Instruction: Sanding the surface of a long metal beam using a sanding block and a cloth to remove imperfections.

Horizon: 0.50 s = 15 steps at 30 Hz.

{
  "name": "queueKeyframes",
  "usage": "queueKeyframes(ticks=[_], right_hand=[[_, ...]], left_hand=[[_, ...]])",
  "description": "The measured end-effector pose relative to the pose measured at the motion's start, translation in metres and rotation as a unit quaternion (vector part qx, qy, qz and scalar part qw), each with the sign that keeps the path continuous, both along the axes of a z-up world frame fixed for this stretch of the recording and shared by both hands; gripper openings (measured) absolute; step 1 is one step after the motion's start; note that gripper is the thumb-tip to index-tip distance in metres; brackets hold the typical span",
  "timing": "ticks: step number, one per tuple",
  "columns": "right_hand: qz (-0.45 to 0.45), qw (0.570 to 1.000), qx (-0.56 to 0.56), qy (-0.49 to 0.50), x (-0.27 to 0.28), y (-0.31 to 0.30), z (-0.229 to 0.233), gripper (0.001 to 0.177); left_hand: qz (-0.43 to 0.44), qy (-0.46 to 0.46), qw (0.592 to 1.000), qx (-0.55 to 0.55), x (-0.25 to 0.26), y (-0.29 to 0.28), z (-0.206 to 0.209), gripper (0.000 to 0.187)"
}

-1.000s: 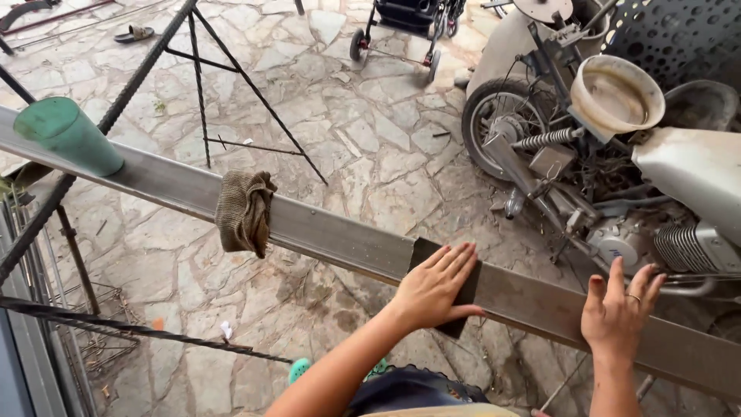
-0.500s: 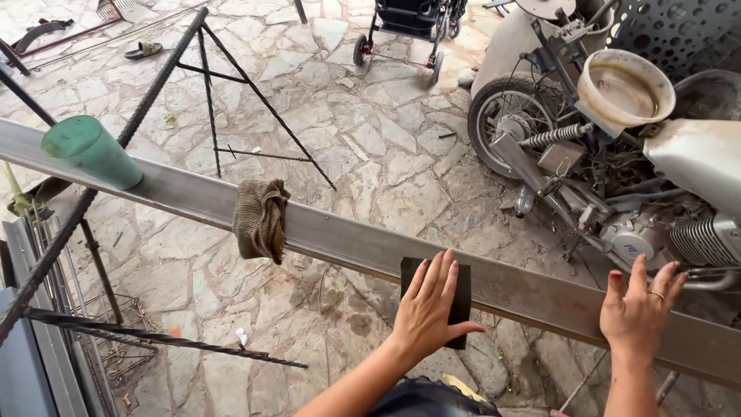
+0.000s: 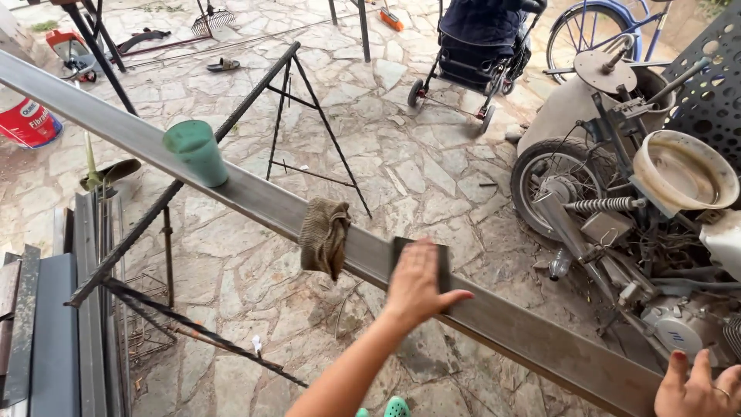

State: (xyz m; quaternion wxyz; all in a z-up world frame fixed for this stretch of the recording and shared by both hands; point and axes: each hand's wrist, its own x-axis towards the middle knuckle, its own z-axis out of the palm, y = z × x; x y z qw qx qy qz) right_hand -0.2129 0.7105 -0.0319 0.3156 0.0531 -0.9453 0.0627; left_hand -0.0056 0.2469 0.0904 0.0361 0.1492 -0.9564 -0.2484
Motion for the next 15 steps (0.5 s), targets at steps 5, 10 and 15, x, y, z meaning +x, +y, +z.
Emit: queueKeyframes(ticks=[5, 10, 15], right_hand=[[-0.028, 0.998, 0.043, 0.025, -0.015, 0.013, -0.02, 0.111], [-0.028, 0.999, -0.004, 0.016, -0.034, 0.024, -0.028, 0.12], [0.093, 0.994, 0.017, 0.054, -0.002, 0.018, 0.005, 0.083]], left_hand=[[-0.155, 0.0, 0.987, 0.053, 0.019, 0.068, 0.018, 0.126], [-0.077, -0.105, 0.977, 0.167, 0.042, -0.008, 0.039, 0.115], [-0.111, -0.056, 0.985, 0.122, 0.023, 0.03, 0.034, 0.127]])
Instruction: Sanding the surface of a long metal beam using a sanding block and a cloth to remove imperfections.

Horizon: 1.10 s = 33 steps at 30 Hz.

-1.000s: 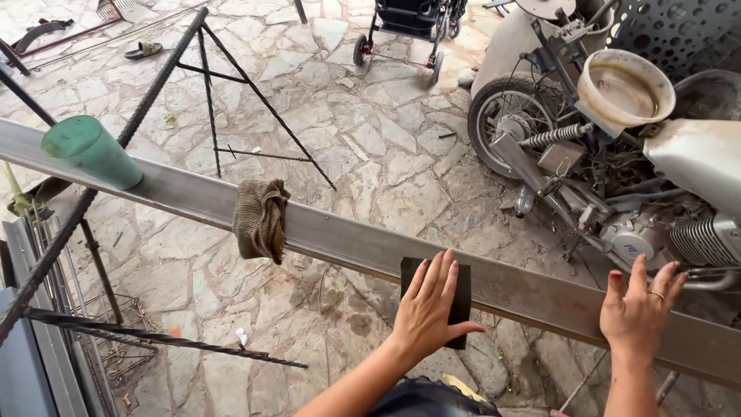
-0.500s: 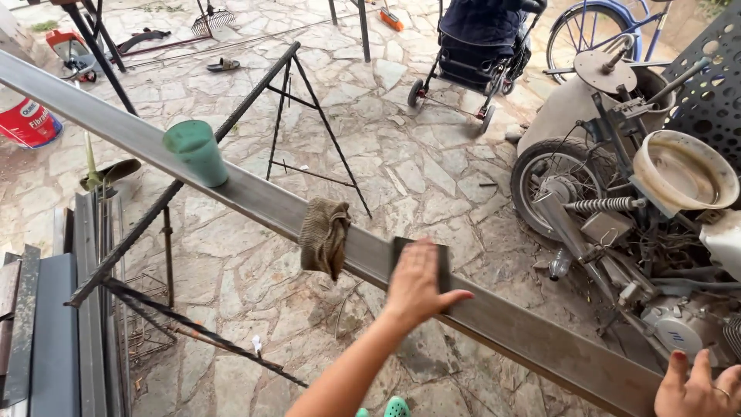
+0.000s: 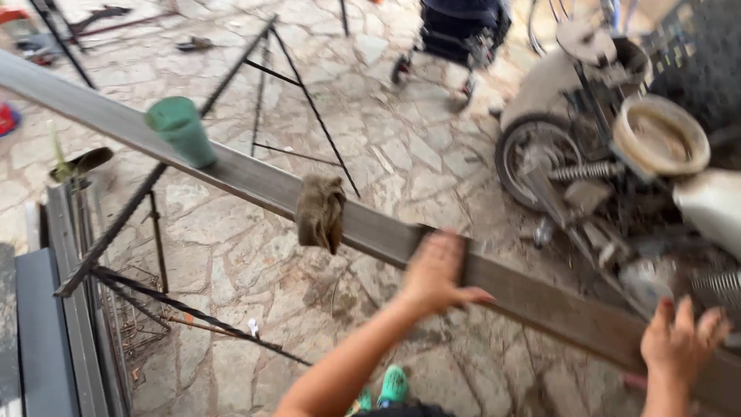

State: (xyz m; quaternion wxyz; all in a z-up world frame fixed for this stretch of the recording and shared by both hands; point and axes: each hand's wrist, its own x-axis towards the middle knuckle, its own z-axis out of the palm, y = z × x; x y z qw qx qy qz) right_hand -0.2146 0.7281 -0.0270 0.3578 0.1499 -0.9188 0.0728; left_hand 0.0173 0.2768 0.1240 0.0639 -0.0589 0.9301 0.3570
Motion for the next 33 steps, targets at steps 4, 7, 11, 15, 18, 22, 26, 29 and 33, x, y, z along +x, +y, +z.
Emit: queueKeyframes(ticks=[4, 7, 11, 15, 18, 22, 26, 29, 33], right_hand=[[0.003, 0.995, -0.076, -0.062, 0.02, -0.02, 0.031, 0.088], [-0.019, 0.985, -0.131, -0.112, 0.032, -0.036, 0.048, 0.114], [-0.025, 0.975, -0.164, -0.145, 0.044, -0.051, 0.063, 0.118], [-0.032, 0.971, -0.158, -0.178, 0.054, -0.066, 0.082, 0.125], [-0.011, 0.974, -0.155, -0.166, 0.05, -0.055, 0.073, 0.109], [-0.007, 0.969, -0.162, -0.187, 0.06, -0.067, 0.092, 0.111], [-0.002, 0.958, -0.16, -0.24, 0.066, -0.074, 0.103, 0.109], [0.024, 0.964, -0.153, -0.215, 0.051, -0.059, 0.085, 0.097], [0.082, 0.967, -0.153, -0.188, 0.058, -0.058, 0.086, 0.097]], left_hand=[[-0.12, 0.245, 0.959, -0.071, 0.024, 0.076, -0.041, 0.13], [-0.021, -0.058, 0.998, 0.027, 0.041, 0.002, 0.004, 0.118], [0.135, -0.063, 0.988, -0.041, 0.041, -0.006, 0.026, 0.113], [-0.087, 0.074, 0.991, -0.072, 0.021, 0.111, -0.033, 0.131], [0.0, -0.078, 0.997, 0.005, 0.019, 0.067, 0.032, 0.12], [0.205, 0.082, 0.941, -0.258, -0.016, 0.014, -0.047, 0.129], [0.062, -0.007, 0.998, -0.033, -0.036, 0.122, 0.001, 0.121], [0.005, 0.032, 0.998, -0.063, -0.044, 0.144, -0.017, 0.121], [0.302, 0.081, 0.942, -0.123, -0.019, 0.036, -0.057, 0.126]])
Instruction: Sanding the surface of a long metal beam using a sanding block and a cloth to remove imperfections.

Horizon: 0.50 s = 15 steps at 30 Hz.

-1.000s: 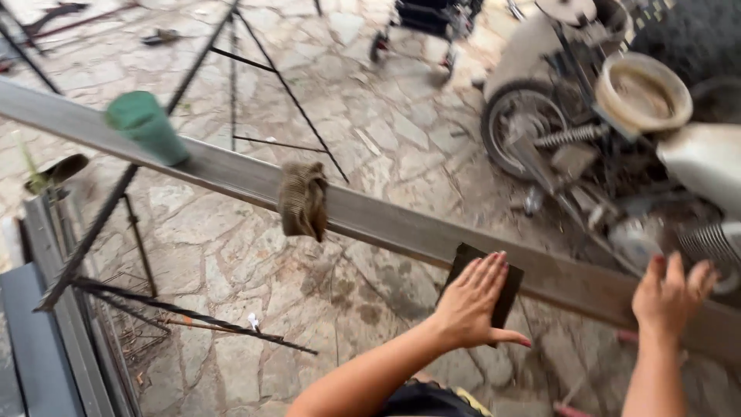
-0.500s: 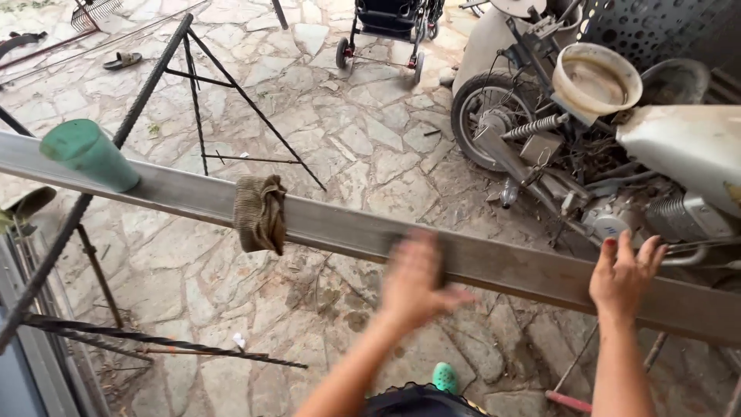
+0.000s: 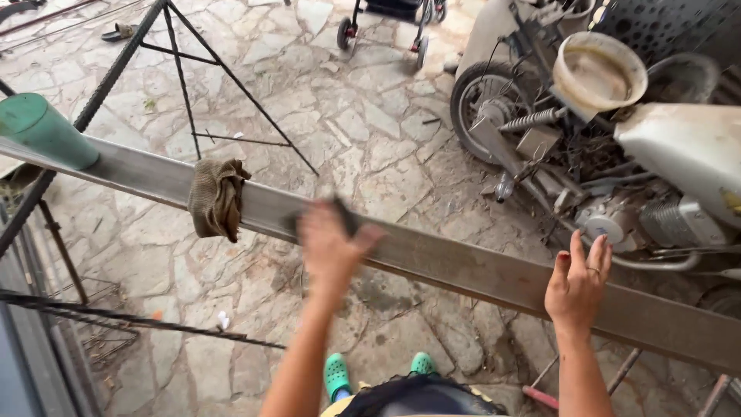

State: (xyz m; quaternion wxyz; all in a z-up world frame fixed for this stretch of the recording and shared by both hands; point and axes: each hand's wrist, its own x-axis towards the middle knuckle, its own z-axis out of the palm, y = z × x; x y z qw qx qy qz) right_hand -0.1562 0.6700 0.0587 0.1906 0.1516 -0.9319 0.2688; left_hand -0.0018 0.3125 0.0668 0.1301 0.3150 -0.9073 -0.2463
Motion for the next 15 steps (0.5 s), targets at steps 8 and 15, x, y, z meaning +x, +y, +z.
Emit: queueKeyframes(ticks=[8, 15], right_hand=[[0.054, 0.998, 0.012, -0.028, 0.007, -0.005, 0.013, 0.101], [0.076, 0.997, -0.007, -0.009, 0.007, -0.001, 0.008, 0.09]], left_hand=[[-0.138, 0.02, 0.986, -0.089, -0.041, 0.095, -0.008, 0.099], [0.007, -0.112, 0.988, -0.11, 0.033, 0.001, -0.014, 0.124]])
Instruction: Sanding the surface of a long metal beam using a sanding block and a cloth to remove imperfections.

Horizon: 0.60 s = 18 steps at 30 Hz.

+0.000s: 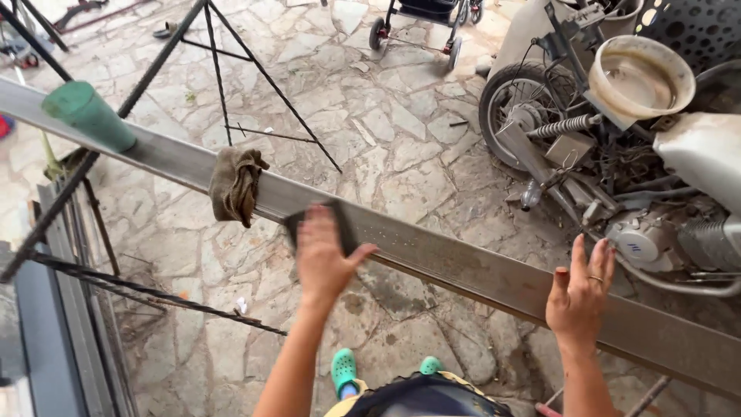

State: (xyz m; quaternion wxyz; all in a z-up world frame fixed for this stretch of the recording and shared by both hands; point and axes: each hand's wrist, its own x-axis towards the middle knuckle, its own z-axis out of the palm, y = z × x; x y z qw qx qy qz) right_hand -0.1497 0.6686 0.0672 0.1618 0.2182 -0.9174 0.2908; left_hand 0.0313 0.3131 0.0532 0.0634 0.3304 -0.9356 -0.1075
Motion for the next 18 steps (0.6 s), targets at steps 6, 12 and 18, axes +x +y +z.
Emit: queueKeyframes(ticks=[6, 12, 18], right_hand=[[-0.008, 1.0, 0.005, -0.027, 0.003, -0.005, 0.004, 0.099], [-0.024, 0.999, 0.007, -0.021, 0.007, -0.01, 0.011, 0.106], [-0.038, 0.999, 0.012, -0.017, 0.007, -0.01, 0.01, 0.11]], left_hand=[[-0.282, 0.001, 0.954, 0.103, -0.019, 0.096, 0.04, 0.119], [-0.069, 0.107, 0.99, -0.06, 0.022, -0.045, -0.014, 0.122], [-0.358, 0.037, 0.929, 0.087, 0.002, 0.091, 0.029, 0.126]])
